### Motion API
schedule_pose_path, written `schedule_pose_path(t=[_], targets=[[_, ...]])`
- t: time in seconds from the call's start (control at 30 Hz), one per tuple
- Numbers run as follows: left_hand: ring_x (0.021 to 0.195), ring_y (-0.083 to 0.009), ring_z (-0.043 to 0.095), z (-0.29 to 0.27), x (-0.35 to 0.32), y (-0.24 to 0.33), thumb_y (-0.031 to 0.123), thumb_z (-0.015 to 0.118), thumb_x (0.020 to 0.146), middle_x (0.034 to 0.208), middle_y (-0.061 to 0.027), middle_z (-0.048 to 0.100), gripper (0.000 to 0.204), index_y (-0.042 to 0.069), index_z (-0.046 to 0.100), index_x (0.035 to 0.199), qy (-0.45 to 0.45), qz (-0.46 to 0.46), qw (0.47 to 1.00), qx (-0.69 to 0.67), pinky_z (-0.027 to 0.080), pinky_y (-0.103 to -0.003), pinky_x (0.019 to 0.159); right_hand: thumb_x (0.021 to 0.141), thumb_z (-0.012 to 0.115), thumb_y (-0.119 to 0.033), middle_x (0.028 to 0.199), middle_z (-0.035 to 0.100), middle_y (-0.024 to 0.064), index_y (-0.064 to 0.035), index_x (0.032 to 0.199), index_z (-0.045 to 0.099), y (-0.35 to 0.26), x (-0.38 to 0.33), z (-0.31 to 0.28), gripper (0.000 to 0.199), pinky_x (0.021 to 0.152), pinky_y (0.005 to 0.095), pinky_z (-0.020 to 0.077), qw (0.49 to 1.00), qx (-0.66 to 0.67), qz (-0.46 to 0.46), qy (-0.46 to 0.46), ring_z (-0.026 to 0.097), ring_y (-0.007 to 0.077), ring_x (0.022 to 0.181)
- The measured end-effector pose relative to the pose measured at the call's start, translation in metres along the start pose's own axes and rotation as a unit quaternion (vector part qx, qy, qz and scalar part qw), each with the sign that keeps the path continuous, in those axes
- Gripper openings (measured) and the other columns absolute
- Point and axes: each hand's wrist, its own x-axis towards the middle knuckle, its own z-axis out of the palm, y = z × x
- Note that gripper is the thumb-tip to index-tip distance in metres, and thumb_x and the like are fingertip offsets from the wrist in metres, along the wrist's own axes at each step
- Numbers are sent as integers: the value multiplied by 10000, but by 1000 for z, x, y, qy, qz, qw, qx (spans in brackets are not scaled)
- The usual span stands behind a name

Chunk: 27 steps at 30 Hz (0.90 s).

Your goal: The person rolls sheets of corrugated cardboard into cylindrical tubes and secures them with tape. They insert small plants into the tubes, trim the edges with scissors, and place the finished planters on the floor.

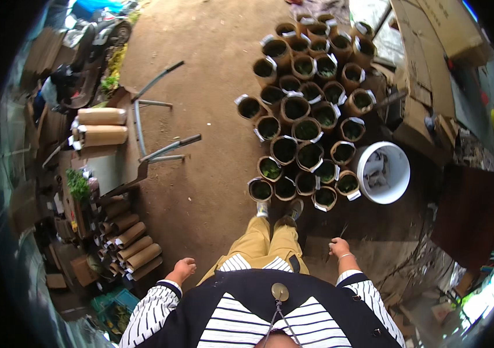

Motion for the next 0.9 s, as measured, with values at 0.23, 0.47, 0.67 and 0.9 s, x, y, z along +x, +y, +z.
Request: schedule_pose_path(t=[0.23,0.47,0.67,0.9], targets=[[804,-187,679,-2,-36,55,166,629,853,1041,-113,711,393,53,617,1229,-5,127,991,44,546,-325,776,956,458,-24,607,350,-10,-41,1080,536,-63,3,-54,147,407,279,347,924,336,-184,2,331,107,450],[816,-170,690,-3,-22,23,156,619,848,1083,-119,698,431,84,596,1272,-5,190,978,-86,535,-325,803,839,466,22,586,354,-15,-92,760,556,-104,-50,12,165,401,308,339,952,118,-269,-85,376,136,440],[744,-188,696,-33,34,-103,195,645,801,1010,-120,713,368,85,680,1150,18,187,969,-162,546,-328,748,842,507,-18,652,457,16,-75,831,594,-183,-90,186,105,473,305,394,953,-108,-254,-122,458,152,502],[725,-195,684,-112,94,-247,208,660,818,953,-118,721,356,78,666,1150,166,98,927,-320,541,-359,718,847,554,-65,729,577,53,-55,915,638,-278,-148,336,109,557,300,458,910,-251,-310,-114,553,170,574]])
